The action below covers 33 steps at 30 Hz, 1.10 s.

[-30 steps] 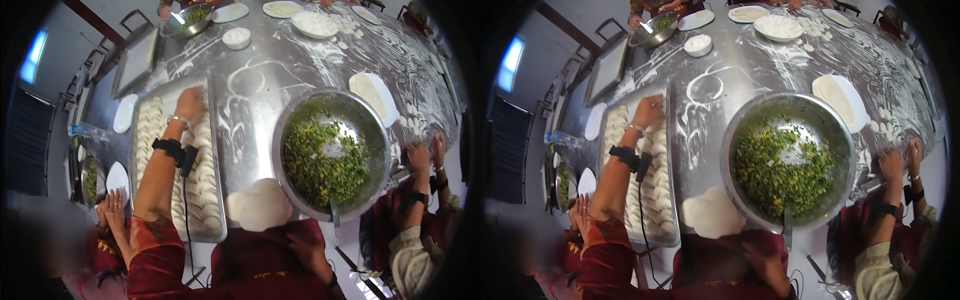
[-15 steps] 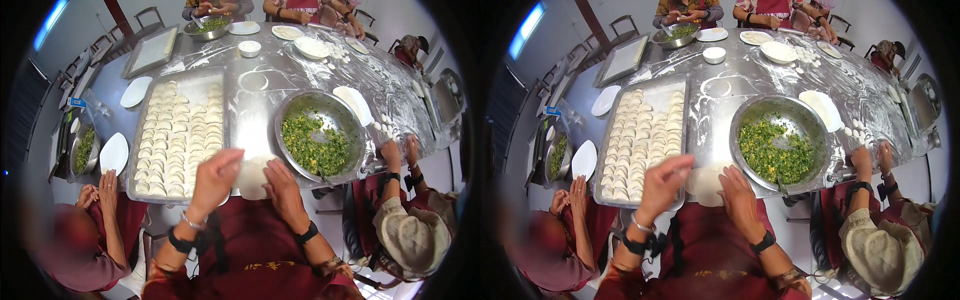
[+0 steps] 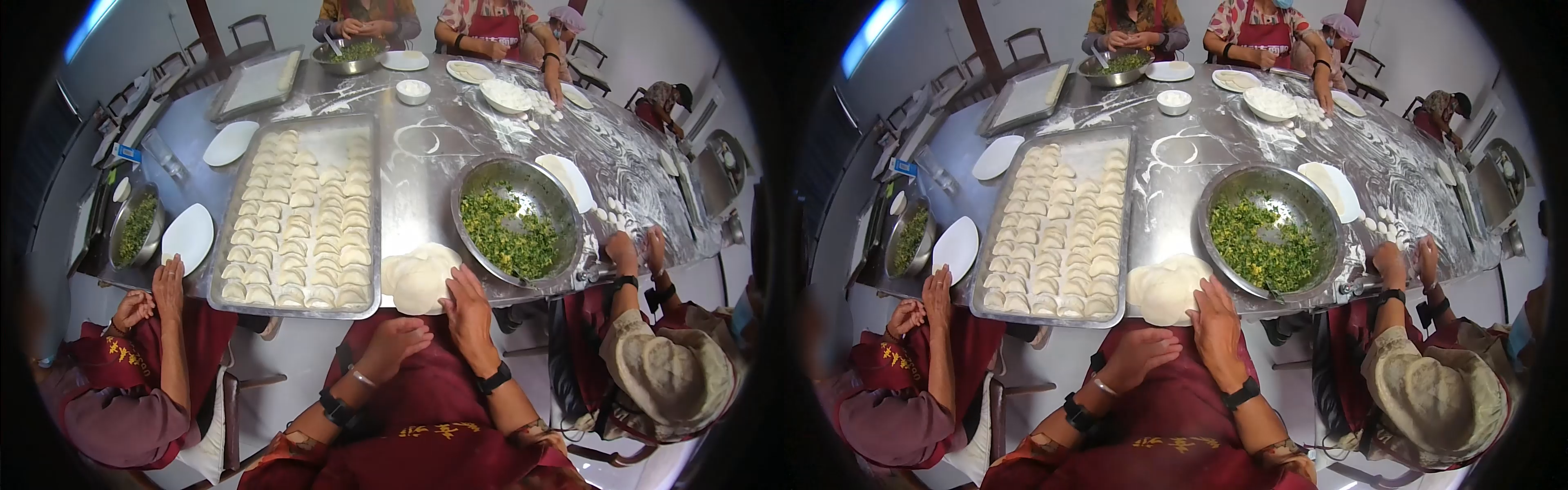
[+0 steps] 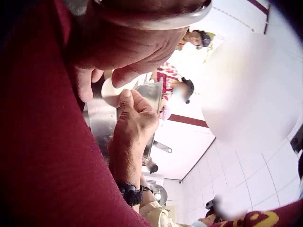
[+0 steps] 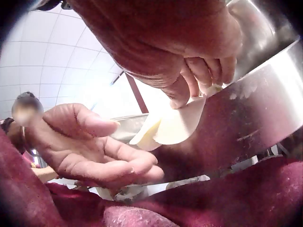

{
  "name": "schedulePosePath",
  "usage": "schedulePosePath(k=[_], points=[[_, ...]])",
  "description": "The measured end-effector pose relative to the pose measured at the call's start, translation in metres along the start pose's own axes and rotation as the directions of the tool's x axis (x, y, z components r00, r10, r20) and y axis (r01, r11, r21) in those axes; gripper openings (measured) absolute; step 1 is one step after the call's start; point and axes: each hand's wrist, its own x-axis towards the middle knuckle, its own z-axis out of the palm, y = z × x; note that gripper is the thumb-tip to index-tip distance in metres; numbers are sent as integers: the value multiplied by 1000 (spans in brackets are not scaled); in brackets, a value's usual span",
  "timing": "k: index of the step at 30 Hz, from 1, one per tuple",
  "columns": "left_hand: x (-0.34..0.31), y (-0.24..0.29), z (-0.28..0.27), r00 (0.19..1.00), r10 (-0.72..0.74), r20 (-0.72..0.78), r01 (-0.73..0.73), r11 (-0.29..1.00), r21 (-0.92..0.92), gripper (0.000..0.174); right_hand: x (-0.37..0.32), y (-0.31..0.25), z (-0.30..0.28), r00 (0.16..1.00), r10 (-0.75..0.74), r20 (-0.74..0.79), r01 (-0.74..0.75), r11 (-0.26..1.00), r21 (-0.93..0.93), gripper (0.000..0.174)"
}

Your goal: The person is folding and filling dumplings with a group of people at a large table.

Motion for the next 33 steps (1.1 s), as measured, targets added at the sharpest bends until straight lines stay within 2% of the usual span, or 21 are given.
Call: schedulePosePath(k=[1,3,5,6,8,10,14,17,23,26,29,31,33], points=[[9,-12,-11,999,-34,27,36,994,-104,37,1,0,0,1000,2,-6,-2,1000,0,32],[49,-66,-50,978,136,159,-100,972,-213,35,1,-1,-1,1000,8,-11,-8,1000,9,28],[60,-76,-52,948,226,223,-196,969,-152,33,2,-4,-4,1000,11,0,-11,1000,28,24],[58,-66,-42,946,229,231,-229,973,-26,32,1,-4,-5,1000,-5,-11,5,1000,14,22],[56,-58,-33,958,179,224,-163,983,-85,33,-2,-5,-7,999,-43,-31,43,999,-16,17],[55,-55,-29,971,67,230,42,898,-437,35,-5,-13,-14,998,-52,-45,52,999,4,15],[44,-40,-17,987,0,161,66,914,-401,37,-17,-9,-11,997,-40,-65,40,999,1,18],[38,-24,4,994,-66,81,90,935,-344,36,-10,-23,-18,996,83,-31,-83,997,-2,21],[43,-26,12,995,-94,34,99,931,-351,29,-8,-20,-16,997,55,-59,-57,998,-37,23],[41,-29,13,991,-124,40,130,930,-344,26,-18,-14,-19,984,155,-83,-145,982,122,22],[35,-28,13,992,-86,93,115,918,-380,26,-25,-8,-25,934,356,6,-326,848,419,22],[38,-31,12,990,-30,140,90,893,-441,27,-30,0,-24,854,501,137,-466,623,628,22],[38,-29,16,994,-33,100,74,895,-440,29,-27,-3,-25,776,579,251,-524,371,766,25]])
